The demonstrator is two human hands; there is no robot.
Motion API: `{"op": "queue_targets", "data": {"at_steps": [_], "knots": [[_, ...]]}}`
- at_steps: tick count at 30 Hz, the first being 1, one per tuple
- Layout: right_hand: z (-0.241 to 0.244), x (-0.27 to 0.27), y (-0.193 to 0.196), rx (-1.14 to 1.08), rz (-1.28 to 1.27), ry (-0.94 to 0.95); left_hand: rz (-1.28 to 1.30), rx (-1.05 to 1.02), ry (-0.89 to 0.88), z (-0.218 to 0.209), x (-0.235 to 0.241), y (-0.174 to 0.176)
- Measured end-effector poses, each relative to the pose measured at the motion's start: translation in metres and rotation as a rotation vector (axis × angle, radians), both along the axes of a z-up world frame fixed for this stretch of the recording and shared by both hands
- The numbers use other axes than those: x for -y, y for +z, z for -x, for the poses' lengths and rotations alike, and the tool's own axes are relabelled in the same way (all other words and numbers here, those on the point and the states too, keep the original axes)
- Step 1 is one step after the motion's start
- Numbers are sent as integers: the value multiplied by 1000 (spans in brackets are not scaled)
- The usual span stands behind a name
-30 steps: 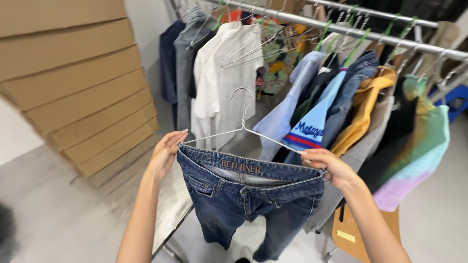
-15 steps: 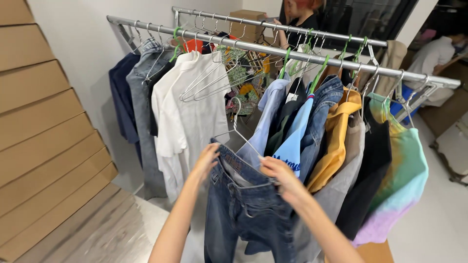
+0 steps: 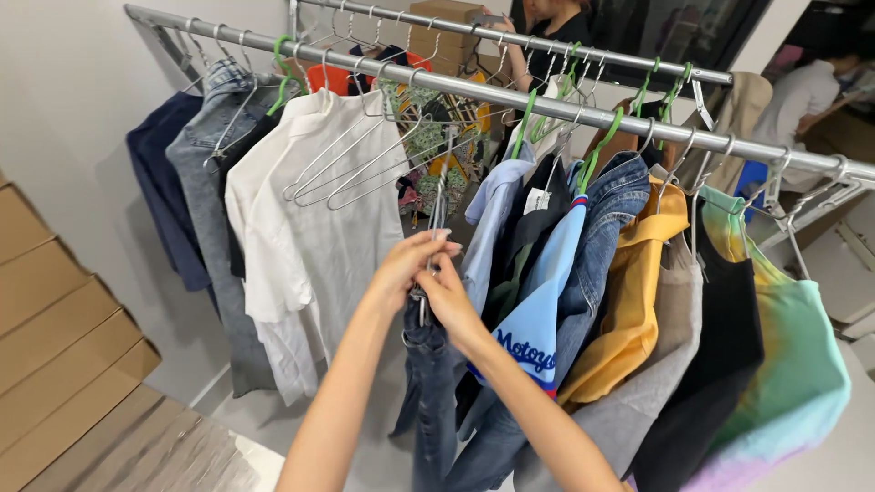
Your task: The person picks up folded clothes from a metal table, unfolds them, and places them on hangers. They then hang the clothes on a metal clothing rack. The items handled include a light blue baseball jersey, a light blue button-up shirt, and several pairs of jeans.
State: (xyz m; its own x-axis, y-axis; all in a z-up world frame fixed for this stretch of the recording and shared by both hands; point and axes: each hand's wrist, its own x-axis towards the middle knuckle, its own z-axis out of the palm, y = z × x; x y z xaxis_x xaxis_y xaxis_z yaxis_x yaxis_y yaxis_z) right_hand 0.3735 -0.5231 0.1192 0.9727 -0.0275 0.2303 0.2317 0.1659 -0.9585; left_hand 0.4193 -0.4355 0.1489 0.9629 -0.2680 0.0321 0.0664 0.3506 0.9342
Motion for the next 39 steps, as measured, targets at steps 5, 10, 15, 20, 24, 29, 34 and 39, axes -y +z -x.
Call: {"op": "queue_targets", "data": {"at_steps": [5,10,15,20,24,29,34,39], "knots": [[-20,41,43,17,296,-14,41,76,-29,-40,8,15],[-45,57,70,-45,153,-262,110,184,-92,-98,34,13],[-57,76,78,-30,115,-355,180,286,-199,-108,41,42],[-39,64,101,-75,44,-369,161,291,-223,-115,58,31],[-45,71,91,-83,41,-386,149,220,-189,-115,56,2],[-41,75,92,-77,-12,-405,37,251,-156,-111,51,5],[-32,80,102,-32,-55,-394,-115,247,-42,-108,42,8],[-12,83,115,59,-79,-405,-131,251,188,-104,31,5]]}}
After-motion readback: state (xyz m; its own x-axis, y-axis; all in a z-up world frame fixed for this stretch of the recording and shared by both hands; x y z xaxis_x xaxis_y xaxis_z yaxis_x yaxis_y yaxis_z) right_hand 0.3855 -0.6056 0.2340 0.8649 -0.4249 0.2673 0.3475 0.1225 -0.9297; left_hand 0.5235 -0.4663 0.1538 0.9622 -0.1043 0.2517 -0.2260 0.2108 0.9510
